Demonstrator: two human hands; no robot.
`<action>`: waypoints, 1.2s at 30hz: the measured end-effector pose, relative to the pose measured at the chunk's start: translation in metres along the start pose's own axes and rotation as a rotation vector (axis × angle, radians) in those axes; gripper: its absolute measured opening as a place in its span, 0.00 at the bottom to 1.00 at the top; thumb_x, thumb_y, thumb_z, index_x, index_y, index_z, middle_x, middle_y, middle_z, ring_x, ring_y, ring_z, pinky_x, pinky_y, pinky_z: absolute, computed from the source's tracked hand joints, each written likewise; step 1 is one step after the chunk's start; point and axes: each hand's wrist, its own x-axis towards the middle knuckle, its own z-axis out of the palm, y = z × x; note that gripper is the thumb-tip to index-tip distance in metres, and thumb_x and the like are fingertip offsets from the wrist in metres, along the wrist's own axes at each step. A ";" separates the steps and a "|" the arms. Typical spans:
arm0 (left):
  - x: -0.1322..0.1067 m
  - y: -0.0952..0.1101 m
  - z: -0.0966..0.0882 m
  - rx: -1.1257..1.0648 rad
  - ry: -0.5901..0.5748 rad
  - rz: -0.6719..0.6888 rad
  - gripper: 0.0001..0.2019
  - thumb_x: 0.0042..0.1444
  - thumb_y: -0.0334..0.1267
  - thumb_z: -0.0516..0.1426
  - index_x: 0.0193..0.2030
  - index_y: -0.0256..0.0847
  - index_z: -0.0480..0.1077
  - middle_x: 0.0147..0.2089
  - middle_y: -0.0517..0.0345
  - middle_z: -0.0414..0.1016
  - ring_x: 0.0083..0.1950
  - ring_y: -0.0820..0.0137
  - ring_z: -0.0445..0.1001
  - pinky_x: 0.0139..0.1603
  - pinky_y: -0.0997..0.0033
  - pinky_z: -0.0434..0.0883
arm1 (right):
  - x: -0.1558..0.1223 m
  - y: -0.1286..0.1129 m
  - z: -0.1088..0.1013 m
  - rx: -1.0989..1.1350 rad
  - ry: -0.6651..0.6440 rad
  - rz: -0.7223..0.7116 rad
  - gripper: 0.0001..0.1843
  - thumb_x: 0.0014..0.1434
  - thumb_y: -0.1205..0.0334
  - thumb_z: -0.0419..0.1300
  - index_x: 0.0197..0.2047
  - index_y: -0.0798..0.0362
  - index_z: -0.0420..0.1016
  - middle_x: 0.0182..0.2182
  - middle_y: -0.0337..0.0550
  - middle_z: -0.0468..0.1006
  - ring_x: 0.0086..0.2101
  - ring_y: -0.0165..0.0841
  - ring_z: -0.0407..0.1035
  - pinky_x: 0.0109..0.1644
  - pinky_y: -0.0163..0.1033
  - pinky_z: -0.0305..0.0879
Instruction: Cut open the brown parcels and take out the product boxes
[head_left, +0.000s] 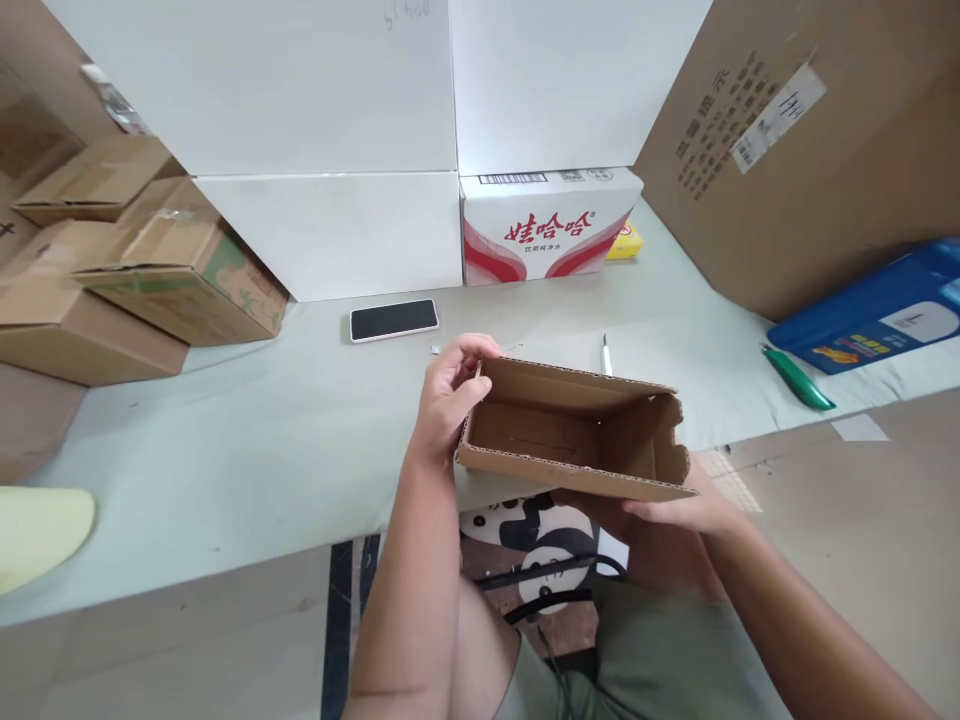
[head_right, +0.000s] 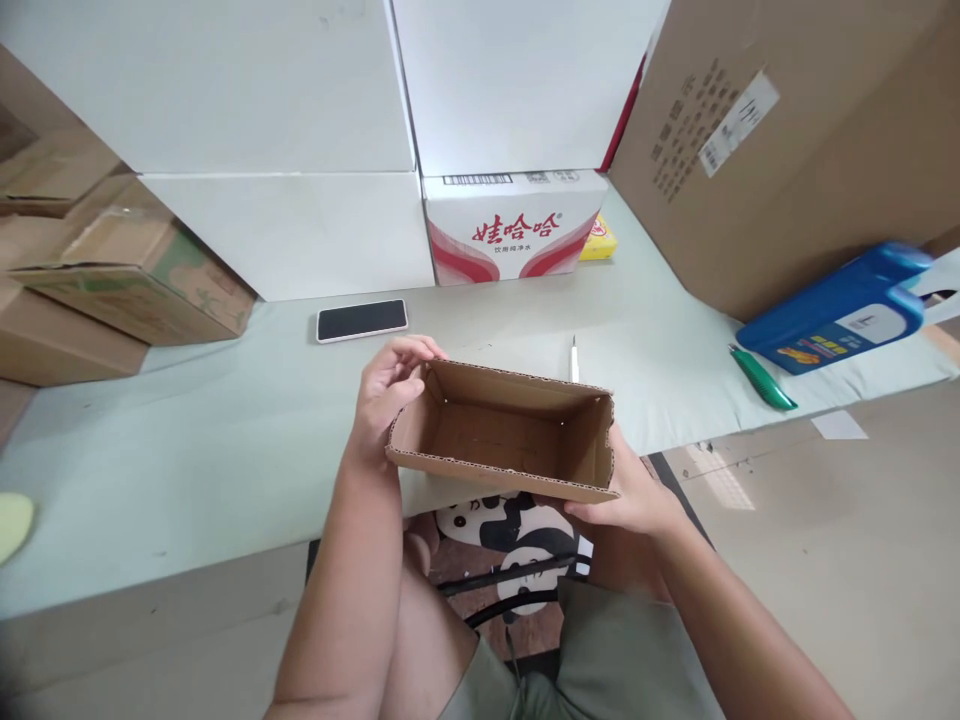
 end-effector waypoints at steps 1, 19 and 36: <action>0.000 -0.002 -0.001 -0.059 0.037 -0.018 0.09 0.50 0.38 0.61 0.40 0.46 0.75 0.45 0.54 0.77 0.48 0.63 0.76 0.49 0.62 0.74 | -0.005 0.002 0.000 0.003 0.033 0.012 0.34 0.40 0.45 0.79 0.52 0.37 0.80 0.41 0.45 0.84 0.42 0.54 0.82 0.42 0.58 0.86; 0.008 -0.016 0.001 -0.216 0.289 -0.107 0.16 0.48 0.54 0.66 0.31 0.43 0.78 0.37 0.55 0.76 0.39 0.68 0.73 0.43 0.68 0.71 | 0.147 0.057 -0.089 -0.139 1.061 0.480 0.75 0.34 0.59 0.82 0.78 0.66 0.47 0.78 0.79 0.43 0.80 0.57 0.35 0.83 0.47 0.36; 0.021 -0.036 0.005 -0.175 0.226 -0.147 0.13 0.58 0.52 0.63 0.35 0.45 0.81 0.37 0.56 0.76 0.41 0.67 0.72 0.47 0.68 0.69 | 0.315 0.047 -0.087 0.268 0.956 0.372 0.30 0.36 0.78 0.76 0.33 0.48 0.64 0.44 0.40 0.77 0.51 0.29 0.73 0.57 0.36 0.62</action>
